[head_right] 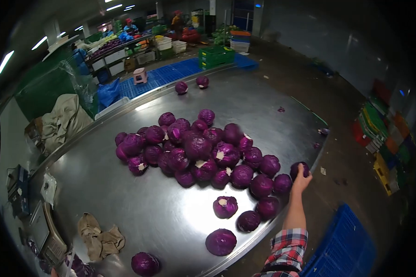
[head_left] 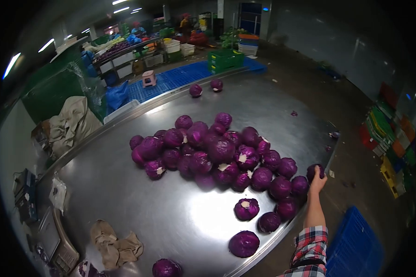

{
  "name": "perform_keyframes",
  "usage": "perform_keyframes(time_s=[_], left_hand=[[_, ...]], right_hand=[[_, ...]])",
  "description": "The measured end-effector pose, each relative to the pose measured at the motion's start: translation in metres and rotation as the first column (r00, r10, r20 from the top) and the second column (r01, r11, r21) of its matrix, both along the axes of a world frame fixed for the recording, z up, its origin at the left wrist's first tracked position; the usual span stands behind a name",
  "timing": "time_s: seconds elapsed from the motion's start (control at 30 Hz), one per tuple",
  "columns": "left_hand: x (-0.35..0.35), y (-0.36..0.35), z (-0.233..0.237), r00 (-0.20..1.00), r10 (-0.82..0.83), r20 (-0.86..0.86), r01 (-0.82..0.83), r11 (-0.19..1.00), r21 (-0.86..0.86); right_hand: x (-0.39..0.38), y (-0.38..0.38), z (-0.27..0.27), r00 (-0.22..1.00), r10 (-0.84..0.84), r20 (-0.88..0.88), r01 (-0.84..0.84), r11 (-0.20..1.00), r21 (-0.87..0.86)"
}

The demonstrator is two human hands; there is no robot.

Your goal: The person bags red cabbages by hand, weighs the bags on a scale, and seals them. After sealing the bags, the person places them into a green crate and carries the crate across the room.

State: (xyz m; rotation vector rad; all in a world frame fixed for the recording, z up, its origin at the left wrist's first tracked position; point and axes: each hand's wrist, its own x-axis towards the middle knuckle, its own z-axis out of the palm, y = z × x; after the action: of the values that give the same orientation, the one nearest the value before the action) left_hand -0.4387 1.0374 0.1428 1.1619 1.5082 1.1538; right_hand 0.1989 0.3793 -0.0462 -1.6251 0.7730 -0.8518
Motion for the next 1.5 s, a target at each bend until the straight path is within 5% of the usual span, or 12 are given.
perform_keyframes(time_s=[0.13, 0.3, 0.43, 0.53, 0.67, 0.73, 0.8, 0.93, 1.03, 1.13, 1.27, 1.5], left_hand=[[-0.008, 0.019, -0.002, 0.997, -0.005, 0.077, 0.003, 0.999, 0.034], [-0.051, 0.064, -0.009, 0.954, -0.111, 0.278, 0.099, 0.993, 0.056], [-0.053, 0.032, -0.016, 0.938, -0.24, -0.249, 0.279, 0.95, 0.137], [-0.06, 0.03, -0.025, 0.939, -0.199, -0.282, 0.223, 0.973, 0.055], [-0.027, -0.002, 0.009, 0.985, -0.135, -0.105, 0.142, 0.988, 0.056], [-0.035, -0.004, 0.011, 0.981, -0.184, -0.062, 0.186, 0.982, 0.025], [-0.048, -0.004, 0.012, 0.951, -0.285, 0.123, 0.291, 0.956, -0.039], [-0.081, 0.005, 0.006, 0.918, -0.364, 0.156, 0.379, 0.922, -0.077], [-0.116, 0.017, 0.001, 0.861, -0.432, 0.268, 0.466, 0.882, -0.075], [-0.148, 0.036, -0.007, 0.806, -0.438, 0.398, 0.502, 0.862, -0.067], [-0.189, 0.077, -0.022, 0.795, -0.417, 0.441, 0.523, 0.839, -0.15], [-0.251, 0.137, -0.031, 0.856, -0.477, 0.197, 0.497, 0.866, -0.062]], right_hand=[[-0.005, 0.006, 0.005, 0.992, -0.001, 0.128, -0.007, 0.998, 0.063], [0.01, -0.014, -0.002, 0.959, 0.012, -0.284, -0.083, 0.967, -0.239], [0.026, -0.045, -0.04, 0.81, 0.078, -0.581, -0.359, 0.85, -0.385], [0.013, -0.019, -0.008, 0.69, -0.101, -0.716, -0.407, 0.765, -0.5], [0.019, 0.01, 0.019, 0.889, 0.388, -0.245, -0.403, 0.404, -0.821], [-0.068, 0.135, 0.09, 0.696, 0.707, -0.122, -0.653, 0.554, -0.517], [-0.161, 0.235, 0.131, 0.44, 0.896, -0.066, -0.806, 0.362, -0.468], [-0.359, 0.387, 0.137, -0.356, 0.916, -0.187, -0.928, -0.371, -0.049], [-0.481, 0.5, 0.141, -0.665, 0.714, -0.218, -0.688, -0.7, -0.193], [-0.544, 0.568, 0.126, -0.817, 0.497, -0.293, -0.341, -0.825, -0.451], [-0.589, 0.612, 0.126, -0.73, 0.631, -0.261, -0.534, -0.766, -0.359], [-0.642, 0.658, 0.205, -0.722, 0.546, -0.424, -0.382, -0.826, -0.414]])
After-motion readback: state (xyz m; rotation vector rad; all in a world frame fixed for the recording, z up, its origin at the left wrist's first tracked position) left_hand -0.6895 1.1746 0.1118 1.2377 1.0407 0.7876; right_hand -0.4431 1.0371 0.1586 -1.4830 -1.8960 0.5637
